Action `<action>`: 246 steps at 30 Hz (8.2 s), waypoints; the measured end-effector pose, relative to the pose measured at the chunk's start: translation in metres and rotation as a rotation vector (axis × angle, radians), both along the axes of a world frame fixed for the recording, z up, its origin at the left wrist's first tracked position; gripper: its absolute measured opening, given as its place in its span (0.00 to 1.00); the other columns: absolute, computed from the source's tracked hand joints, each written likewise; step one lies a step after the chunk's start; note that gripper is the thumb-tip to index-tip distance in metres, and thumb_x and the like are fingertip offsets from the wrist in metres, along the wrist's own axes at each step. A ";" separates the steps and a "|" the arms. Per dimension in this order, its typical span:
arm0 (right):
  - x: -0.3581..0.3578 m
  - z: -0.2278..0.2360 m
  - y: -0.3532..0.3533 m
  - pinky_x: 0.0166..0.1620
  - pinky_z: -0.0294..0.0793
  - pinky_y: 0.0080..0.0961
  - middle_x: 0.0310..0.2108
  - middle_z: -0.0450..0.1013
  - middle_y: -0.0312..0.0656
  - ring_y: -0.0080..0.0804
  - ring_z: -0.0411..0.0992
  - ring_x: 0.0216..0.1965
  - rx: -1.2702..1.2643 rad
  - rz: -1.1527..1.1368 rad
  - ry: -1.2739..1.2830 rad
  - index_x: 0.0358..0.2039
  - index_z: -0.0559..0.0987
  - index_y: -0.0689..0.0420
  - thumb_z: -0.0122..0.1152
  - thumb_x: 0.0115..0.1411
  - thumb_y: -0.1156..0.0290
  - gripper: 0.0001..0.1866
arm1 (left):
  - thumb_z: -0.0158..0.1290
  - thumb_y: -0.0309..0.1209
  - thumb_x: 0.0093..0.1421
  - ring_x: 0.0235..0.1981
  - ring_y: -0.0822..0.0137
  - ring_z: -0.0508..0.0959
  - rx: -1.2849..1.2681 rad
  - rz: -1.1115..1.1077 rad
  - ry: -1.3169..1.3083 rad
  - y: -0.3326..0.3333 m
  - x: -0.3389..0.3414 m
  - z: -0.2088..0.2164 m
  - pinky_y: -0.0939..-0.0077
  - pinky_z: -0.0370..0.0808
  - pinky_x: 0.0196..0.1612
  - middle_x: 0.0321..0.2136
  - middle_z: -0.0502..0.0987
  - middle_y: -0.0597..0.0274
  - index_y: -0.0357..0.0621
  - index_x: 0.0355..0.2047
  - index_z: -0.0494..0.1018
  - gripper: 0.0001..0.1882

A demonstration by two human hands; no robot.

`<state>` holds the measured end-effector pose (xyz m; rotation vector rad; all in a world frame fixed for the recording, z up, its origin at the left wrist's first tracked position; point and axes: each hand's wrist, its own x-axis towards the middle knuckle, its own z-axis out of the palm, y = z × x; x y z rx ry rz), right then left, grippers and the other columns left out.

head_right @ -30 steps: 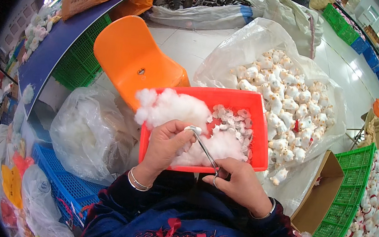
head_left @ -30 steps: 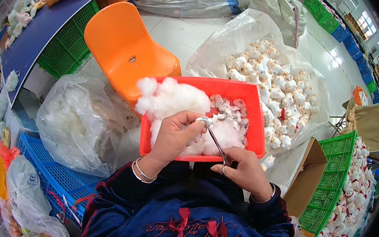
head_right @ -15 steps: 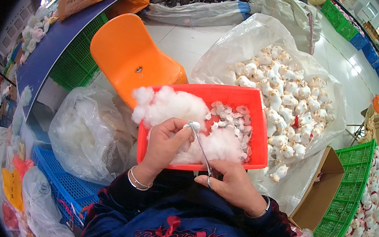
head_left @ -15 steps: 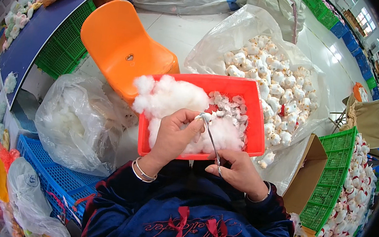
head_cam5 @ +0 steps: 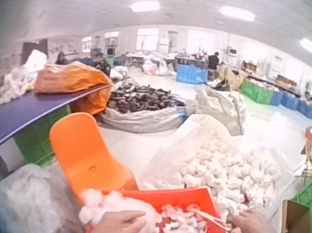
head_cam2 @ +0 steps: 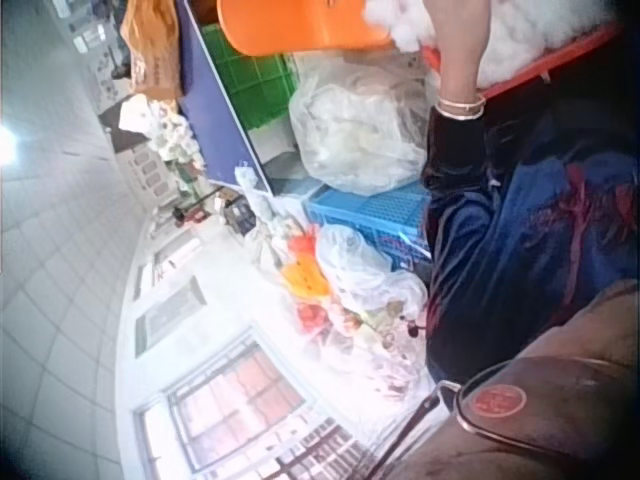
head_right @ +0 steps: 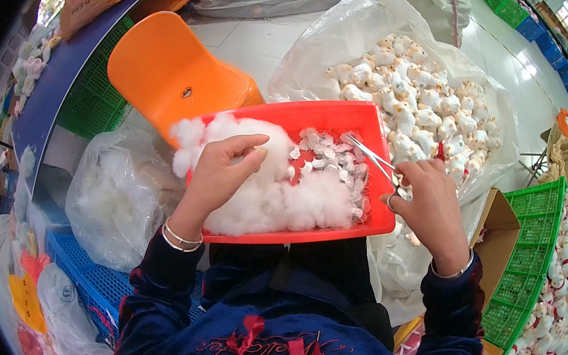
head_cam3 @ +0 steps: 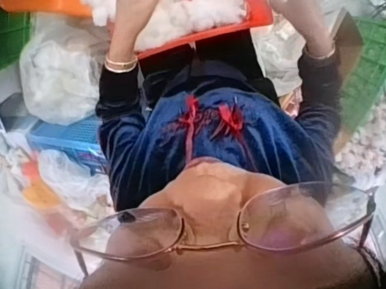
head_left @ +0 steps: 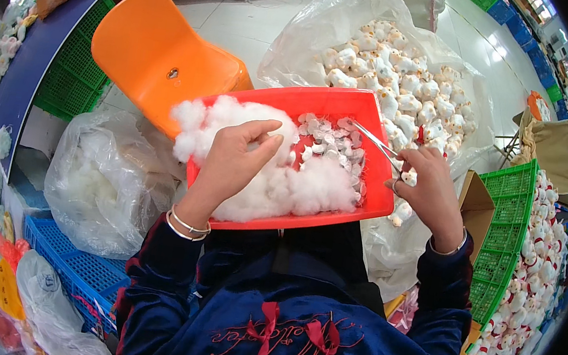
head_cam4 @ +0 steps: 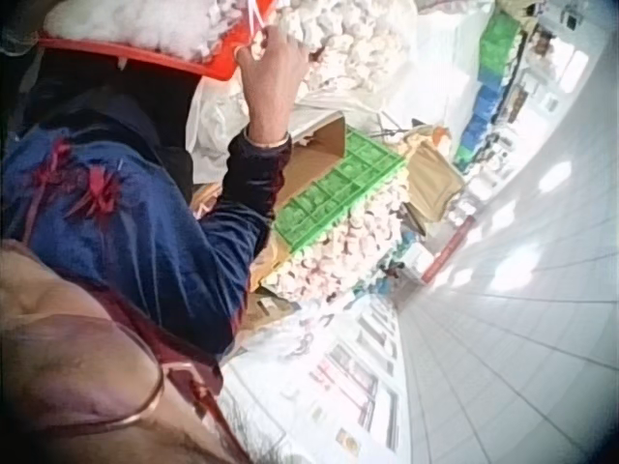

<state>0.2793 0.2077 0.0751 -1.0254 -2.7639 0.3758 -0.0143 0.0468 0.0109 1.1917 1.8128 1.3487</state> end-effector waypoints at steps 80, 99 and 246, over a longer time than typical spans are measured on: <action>-0.042 0.020 -0.043 0.55 0.71 0.38 0.42 0.76 0.43 0.44 0.72 0.49 -0.109 0.319 0.090 0.46 0.82 0.57 0.77 0.47 0.62 0.26 | 0.58 0.31 0.70 0.29 0.83 0.68 0.056 -0.079 -0.382 -0.036 0.035 0.013 0.83 0.66 0.33 0.25 0.76 0.73 0.34 0.34 0.82 0.12; -0.029 0.007 -0.030 0.37 0.73 0.37 0.27 0.76 0.41 0.42 0.75 0.34 -0.316 0.412 0.089 0.37 0.85 0.60 0.75 0.50 0.68 0.14 | 0.56 0.31 0.72 0.30 0.82 0.68 0.054 -0.085 -0.390 -0.037 0.033 0.013 0.84 0.67 0.34 0.31 0.79 0.70 0.30 0.37 0.82 0.14; -0.004 0.009 -0.064 0.45 0.66 0.36 0.31 0.76 0.38 0.38 0.73 0.40 -0.302 0.282 -0.045 0.37 0.82 0.54 0.78 0.50 0.60 0.18 | 0.55 0.23 0.68 0.39 0.68 0.85 0.033 -0.124 -0.727 -0.023 0.041 -0.013 0.71 0.81 0.51 0.43 0.84 0.49 0.33 0.40 0.79 0.05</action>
